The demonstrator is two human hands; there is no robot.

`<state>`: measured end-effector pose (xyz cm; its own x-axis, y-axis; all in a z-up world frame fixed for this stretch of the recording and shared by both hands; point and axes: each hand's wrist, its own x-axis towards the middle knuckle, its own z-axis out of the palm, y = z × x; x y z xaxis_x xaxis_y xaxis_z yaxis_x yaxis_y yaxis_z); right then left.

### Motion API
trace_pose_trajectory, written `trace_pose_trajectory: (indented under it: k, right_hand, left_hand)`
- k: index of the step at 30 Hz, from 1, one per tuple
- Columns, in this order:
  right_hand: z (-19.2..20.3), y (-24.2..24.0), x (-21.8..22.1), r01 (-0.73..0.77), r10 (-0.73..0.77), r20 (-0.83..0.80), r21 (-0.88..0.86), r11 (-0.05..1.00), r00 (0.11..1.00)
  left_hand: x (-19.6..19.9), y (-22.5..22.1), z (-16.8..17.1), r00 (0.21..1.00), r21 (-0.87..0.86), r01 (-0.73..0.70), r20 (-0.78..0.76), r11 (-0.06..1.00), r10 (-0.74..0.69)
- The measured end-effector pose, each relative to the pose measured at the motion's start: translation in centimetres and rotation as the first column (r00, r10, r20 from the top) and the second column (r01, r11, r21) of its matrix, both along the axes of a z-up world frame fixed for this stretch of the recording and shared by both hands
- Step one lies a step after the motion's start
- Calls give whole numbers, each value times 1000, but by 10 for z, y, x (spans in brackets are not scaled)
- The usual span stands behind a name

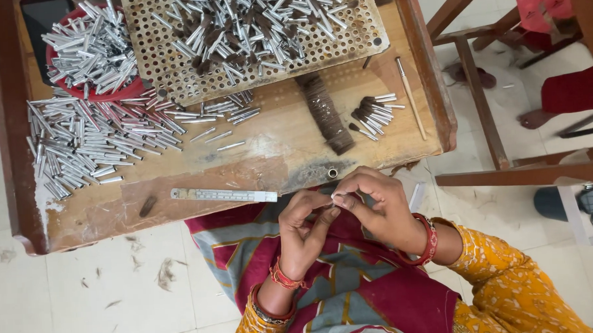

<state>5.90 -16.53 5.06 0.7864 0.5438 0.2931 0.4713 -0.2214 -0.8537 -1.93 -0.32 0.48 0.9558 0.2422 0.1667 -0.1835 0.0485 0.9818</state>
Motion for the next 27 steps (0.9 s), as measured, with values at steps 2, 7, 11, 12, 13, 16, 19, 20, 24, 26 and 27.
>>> trace_pose_trajectory:
  k: [2,7,11,12,13,16,19,20,24,26,27]
  right_hand:
    - [5,3,2,-35,35,-53,4,999,998]
    - [4,9,0,-123,119,-90,-41,992,989]
    - [-7,12,-1,-166,138,-221,-116,979,966]
    - [-7,13,-1,-184,135,-310,-135,974,941]
    - [-9,14,-2,-193,143,-315,-134,972,938]
    - [-12,20,-3,-234,144,-434,-161,959,889]
    - [-9,31,-4,-204,146,-328,-152,967,933]
    - [-9,35,-3,-182,147,-216,-150,972,965]
    - [-22,43,-3,-137,149,51,-186,973,988]
    - [-23,47,-3,-150,170,90,-194,970,981]
    - [-24,49,-2,-159,188,130,-203,966,974]
  left_hand:
    - [-6,0,-9,1000,-61,-9,8,998,9]
    - [-18,1,-18,995,-245,-54,-100,968,30]
    - [-25,6,-12,974,112,-190,143,975,174]
    - [-26,7,-10,919,397,-311,356,863,168]
    - [-28,14,-10,920,399,-316,351,861,176]
    - [-33,32,-13,896,722,-274,432,636,-104]
    - [-36,50,-14,917,762,-265,389,592,-90]
    - [-36,57,-13,932,778,-295,362,554,-12]
    - [-34,83,3,903,820,-430,398,378,164]
    - [-31,90,5,906,831,-422,376,363,193]
    - [-30,93,6,909,841,-413,355,350,220]
